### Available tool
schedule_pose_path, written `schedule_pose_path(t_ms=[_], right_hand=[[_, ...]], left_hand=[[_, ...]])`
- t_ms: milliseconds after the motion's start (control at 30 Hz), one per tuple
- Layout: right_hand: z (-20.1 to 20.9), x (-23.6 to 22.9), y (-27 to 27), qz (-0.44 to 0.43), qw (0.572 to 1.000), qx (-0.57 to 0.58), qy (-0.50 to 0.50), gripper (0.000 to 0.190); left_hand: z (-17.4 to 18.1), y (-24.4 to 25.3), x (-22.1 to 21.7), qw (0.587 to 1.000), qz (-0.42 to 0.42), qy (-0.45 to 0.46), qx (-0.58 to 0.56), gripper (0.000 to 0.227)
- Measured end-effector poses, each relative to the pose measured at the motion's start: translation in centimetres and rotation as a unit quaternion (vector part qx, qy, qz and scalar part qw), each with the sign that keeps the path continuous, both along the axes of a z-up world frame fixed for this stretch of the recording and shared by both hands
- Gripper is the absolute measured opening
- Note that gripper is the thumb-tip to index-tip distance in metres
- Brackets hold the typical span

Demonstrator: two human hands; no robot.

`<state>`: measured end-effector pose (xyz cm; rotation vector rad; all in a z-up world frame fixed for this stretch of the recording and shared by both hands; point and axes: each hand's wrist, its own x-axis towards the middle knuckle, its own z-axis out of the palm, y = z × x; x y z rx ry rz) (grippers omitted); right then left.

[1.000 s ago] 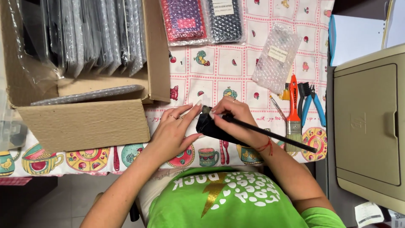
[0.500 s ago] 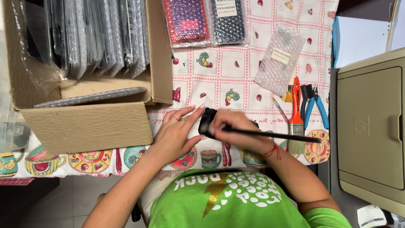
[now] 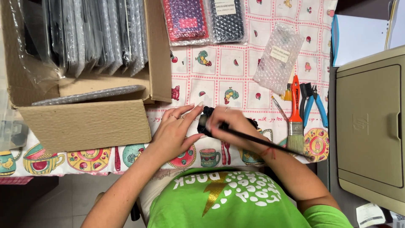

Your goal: The person takes a bubble-wrapped phone case from a box, unwraps it, and cleans the black case with a brush and a sponge. They then re-wrap the case in bubble wrap and seal it with tape.

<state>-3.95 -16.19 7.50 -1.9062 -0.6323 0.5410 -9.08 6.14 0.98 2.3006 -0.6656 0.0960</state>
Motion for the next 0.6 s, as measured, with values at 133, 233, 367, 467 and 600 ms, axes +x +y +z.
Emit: schedule_pose_path(t_ms=[133,233,367,467,600], right_hand=[[0.0,0.3,-1.2,0.031,0.995,-0.046,0.08,0.005],[-0.7,0.7,-1.6,-0.038,0.999,-0.02,-0.034,0.007],[-0.2,-1.1,-1.2,0.01,1.0,-0.003,0.001,0.006],[-0.5,0.4,-2.1,-0.001,1.0,0.0,-0.005,0.006],[-1.6,0.2,-2.5,-0.028,0.999,0.001,-0.037,0.006]], left_hand=[[-0.2,0.0,0.1,1.0,-0.006,0.008,-0.007,0.079],[0.2,-0.1,0.1,1.0,-0.01,0.003,0.005,0.067],[-0.8,0.0,0.0,1.0,-0.003,0.003,0.012,0.068],[-0.3,0.0,0.1,1.0,-0.003,0.002,0.012,0.067],[-0.9,0.0,-0.1,1.0,-0.001,-0.003,0.017,0.068]])
